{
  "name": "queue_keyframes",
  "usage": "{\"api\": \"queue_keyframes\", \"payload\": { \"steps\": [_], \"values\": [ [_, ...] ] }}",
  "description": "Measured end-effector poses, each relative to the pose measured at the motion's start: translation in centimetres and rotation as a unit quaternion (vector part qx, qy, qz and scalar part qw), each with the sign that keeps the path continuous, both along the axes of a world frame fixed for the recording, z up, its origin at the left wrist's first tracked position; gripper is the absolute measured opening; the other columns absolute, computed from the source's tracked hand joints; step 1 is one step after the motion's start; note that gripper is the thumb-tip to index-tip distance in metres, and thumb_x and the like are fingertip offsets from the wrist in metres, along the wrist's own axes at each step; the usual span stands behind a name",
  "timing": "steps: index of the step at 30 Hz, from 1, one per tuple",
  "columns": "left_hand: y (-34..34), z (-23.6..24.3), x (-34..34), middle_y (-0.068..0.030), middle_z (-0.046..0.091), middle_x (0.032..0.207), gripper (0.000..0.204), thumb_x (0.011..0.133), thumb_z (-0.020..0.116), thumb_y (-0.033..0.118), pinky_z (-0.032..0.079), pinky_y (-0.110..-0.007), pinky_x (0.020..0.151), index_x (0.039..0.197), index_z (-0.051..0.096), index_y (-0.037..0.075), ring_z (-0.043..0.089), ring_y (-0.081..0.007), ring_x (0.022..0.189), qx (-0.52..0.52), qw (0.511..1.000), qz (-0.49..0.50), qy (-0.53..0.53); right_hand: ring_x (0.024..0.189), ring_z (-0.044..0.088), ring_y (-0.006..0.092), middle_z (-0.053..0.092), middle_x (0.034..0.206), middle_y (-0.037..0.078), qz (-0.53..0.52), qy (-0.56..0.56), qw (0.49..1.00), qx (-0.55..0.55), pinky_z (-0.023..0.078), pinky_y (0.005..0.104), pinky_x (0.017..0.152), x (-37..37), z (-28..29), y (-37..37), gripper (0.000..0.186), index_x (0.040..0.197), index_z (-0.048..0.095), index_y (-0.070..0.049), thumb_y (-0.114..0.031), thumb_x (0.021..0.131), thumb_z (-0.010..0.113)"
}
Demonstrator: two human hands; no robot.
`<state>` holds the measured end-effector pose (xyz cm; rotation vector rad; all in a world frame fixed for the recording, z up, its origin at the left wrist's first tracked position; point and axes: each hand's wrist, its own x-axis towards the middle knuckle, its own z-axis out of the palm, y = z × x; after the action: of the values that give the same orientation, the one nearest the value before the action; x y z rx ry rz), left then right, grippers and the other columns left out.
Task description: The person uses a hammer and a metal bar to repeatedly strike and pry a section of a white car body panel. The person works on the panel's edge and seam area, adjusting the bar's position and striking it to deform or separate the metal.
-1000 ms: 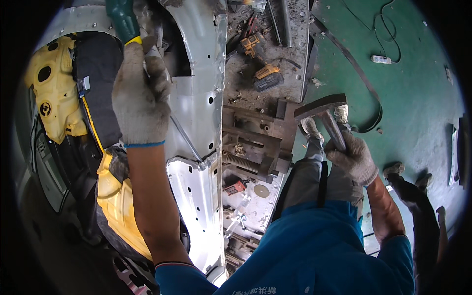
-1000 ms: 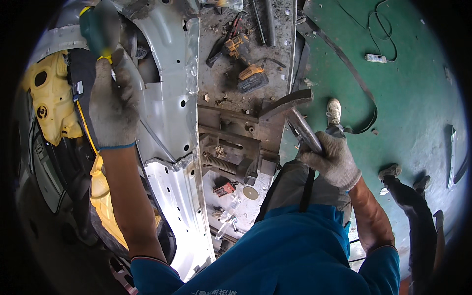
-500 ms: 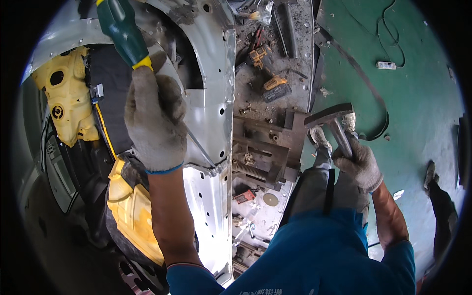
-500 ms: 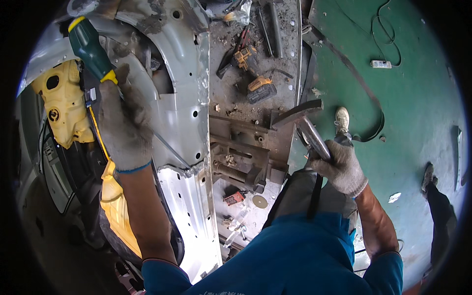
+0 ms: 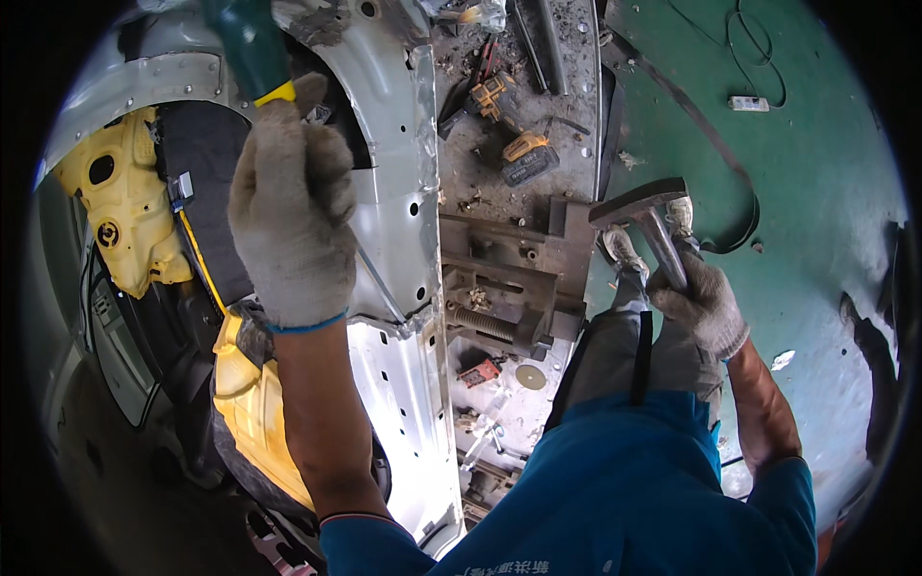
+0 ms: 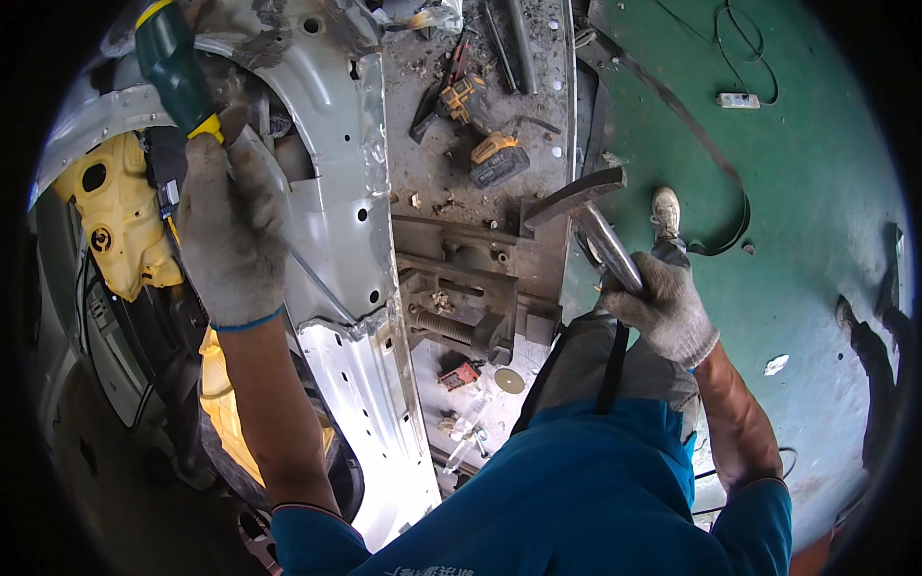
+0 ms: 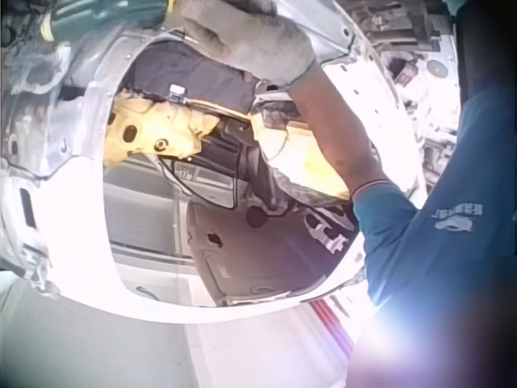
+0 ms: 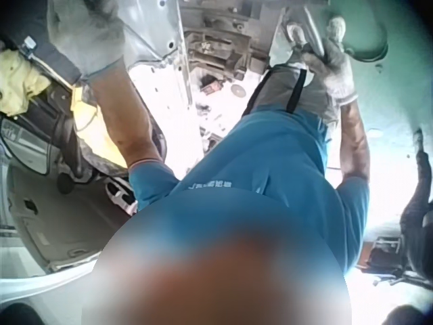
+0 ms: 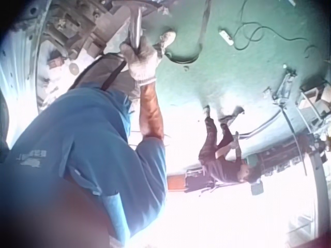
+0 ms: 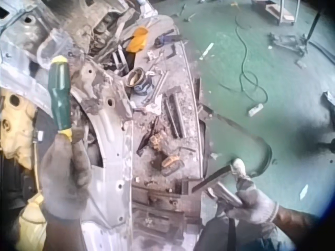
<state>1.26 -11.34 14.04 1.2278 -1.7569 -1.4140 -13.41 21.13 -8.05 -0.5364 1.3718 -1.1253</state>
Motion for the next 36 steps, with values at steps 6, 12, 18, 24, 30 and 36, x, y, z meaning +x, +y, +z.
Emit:
{"api": "queue_keyframes", "payload": {
  "steps": [6, 12, 18, 24, 30, 36],
  "values": [
    [0.1, -1.1, -1.0, 0.0014, 0.061, 0.074, 0.046, 0.111, 0.066, 0.037, 0.033, -0.020, 0.050, 0.131, 0.070, -0.004, 0.048, -0.0033, 0.058, 0.007, 0.999, -0.043, -0.018, 0.073, 0.065, 0.0118, 0.071, 0.083, 0.005, -0.003, -0.002, 1.000, -0.005, 0.055, 0.0305, 0.069, 0.3, -0.4, 0.2, 0.024, 0.106, 0.072, 0.001, -0.016, 0.094, 0.083],
    [-0.6, -1.7, -1.6, 0.0016, 0.062, 0.075, 0.042, 0.109, 0.069, 0.036, 0.035, -0.021, 0.050, 0.128, 0.072, -0.002, 0.050, -0.0039, 0.057, 0.026, 0.998, -0.033, -0.055, 0.072, 0.065, 0.0124, 0.070, 0.082, 0.005, -0.006, 0.022, 0.999, -0.023, 0.055, 0.0310, 0.069, 0.2, -0.8, 0.9, 0.025, 0.105, 0.072, 0.002, -0.017, 0.093, 0.084],
    [-0.1, -2.7, -2.5, 0.0031, 0.059, 0.080, 0.044, 0.111, 0.065, 0.038, 0.031, -0.020, 0.050, 0.135, 0.069, 0.000, 0.043, -0.0027, 0.059, 0.036, 0.995, -0.011, -0.090, 0.074, 0.064, 0.0132, 0.070, 0.084, 0.006, -0.014, -0.004, 1.000, 0.003, 0.055, 0.0327, 0.070, -0.3, -1.0, 1.4, 0.026, 0.106, 0.071, 0.003, -0.017, 0.093, 0.083],
    [-1.4, -4.2, -2.6, 0.0015, 0.060, 0.081, 0.041, 0.111, 0.065, 0.037, 0.032, -0.020, 0.049, 0.131, 0.070, 0.002, 0.045, -0.0031, 0.059, 0.069, 0.992, -0.005, -0.110, 0.077, 0.064, 0.0124, 0.070, 0.086, 0.005, -0.021, -0.002, 1.000, -0.010, 0.055, 0.0319, 0.073, -0.8, -0.9, 1.5, 0.024, 0.106, 0.071, 0.002, -0.017, 0.096, 0.081],
    [-1.0, -4.1, -3.5, 0.0010, 0.061, 0.081, 0.039, 0.111, 0.067, 0.035, 0.035, -0.019, 0.050, 0.129, 0.071, 0.002, 0.046, -0.0035, 0.059, 0.077, 0.988, -0.006, -0.132, 0.079, 0.064, 0.0122, 0.071, 0.088, 0.005, -0.022, -0.006, 1.000, 0.010, 0.055, 0.0315, 0.074, -1.0, -1.3, 1.5, 0.025, 0.111, 0.070, 0.001, -0.017, 0.096, 0.080],
    [4.3, -1.6, -5.7, -0.0005, 0.068, 0.085, 0.035, 0.111, 0.067, 0.033, 0.042, -0.018, 0.053, 0.128, 0.072, 0.002, 0.058, -0.0037, 0.066, -0.086, 0.980, -0.094, -0.154, 0.076, 0.060, 0.0092, 0.066, 0.084, 0.001, -0.071, -0.052, 0.996, 0.013, 0.052, 0.0283, 0.071, -1.1, -2.0, 2.5, 0.012, 0.105, 0.068, -0.001, -0.009, 0.098, 0.074]
  ]
}}
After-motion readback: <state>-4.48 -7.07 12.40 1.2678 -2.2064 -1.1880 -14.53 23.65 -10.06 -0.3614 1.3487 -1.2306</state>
